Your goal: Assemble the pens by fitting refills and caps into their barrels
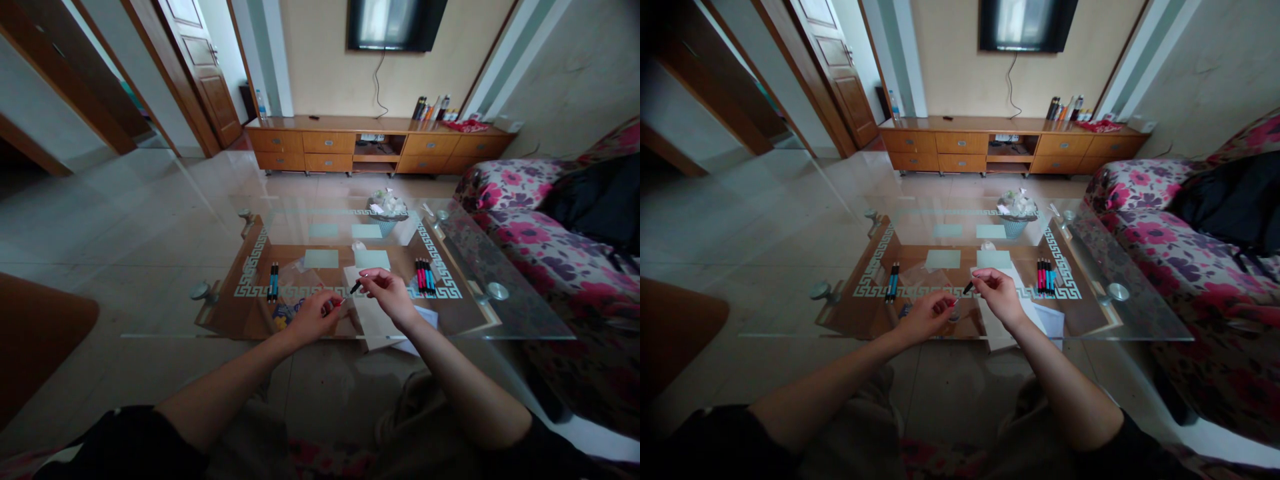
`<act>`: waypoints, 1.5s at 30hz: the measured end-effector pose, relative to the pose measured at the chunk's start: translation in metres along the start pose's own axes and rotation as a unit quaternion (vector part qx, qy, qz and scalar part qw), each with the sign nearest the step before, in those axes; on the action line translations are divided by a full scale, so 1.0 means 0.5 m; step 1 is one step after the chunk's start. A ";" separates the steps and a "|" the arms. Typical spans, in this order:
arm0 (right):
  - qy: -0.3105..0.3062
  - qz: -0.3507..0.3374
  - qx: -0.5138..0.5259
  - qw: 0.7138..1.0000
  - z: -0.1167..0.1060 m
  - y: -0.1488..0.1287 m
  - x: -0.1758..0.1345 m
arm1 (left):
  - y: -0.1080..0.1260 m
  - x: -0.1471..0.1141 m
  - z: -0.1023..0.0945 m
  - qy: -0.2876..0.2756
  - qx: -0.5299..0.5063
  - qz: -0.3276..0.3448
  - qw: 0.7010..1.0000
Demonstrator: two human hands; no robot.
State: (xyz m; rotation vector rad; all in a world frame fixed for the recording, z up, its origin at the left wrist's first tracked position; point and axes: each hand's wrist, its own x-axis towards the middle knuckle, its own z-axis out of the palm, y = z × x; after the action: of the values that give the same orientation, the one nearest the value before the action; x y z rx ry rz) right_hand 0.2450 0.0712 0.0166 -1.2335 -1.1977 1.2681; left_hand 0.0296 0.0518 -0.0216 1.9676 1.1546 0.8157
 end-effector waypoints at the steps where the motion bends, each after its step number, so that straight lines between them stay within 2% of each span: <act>1: -0.002 0.004 0.003 1.000 -0.001 0.000 0.000 | 0.001 0.000 -0.001 0.002 0.003 0.000 1.000; 9: 0.000 0.016 -0.004 1.000 -0.003 -0.003 -0.002 | 0.011 0.001 -0.007 0.008 0.012 0.006 1.000; 16: -0.052 0.036 0.005 0.998 0.002 0.011 -0.004 | 0.013 0.004 -0.007 0.029 -0.007 -0.012 0.999; 20: -0.082 0.012 -0.035 0.996 0.001 0.020 -0.002 | 0.014 0.004 -0.009 0.041 -0.001 0.005 0.999; 28: -0.089 -0.030 -0.071 0.993 -0.007 0.023 0.000 | 0.010 0.006 -0.013 0.049 0.005 0.040 0.998; 39: -0.116 -0.012 -0.111 0.987 -0.004 0.023 0.001 | 0.017 0.003 -0.020 0.055 0.038 0.035 0.997; 45: -0.115 -0.028 -0.153 0.981 -0.003 0.024 -0.004 | 0.009 0.004 -0.018 0.065 0.054 0.040 0.996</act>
State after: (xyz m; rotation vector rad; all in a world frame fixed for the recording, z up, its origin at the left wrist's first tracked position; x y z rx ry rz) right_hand 0.2464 0.0684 0.0047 -1.2844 -1.6328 1.2413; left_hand 0.0252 0.0542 -0.0128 2.0870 1.2235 0.9534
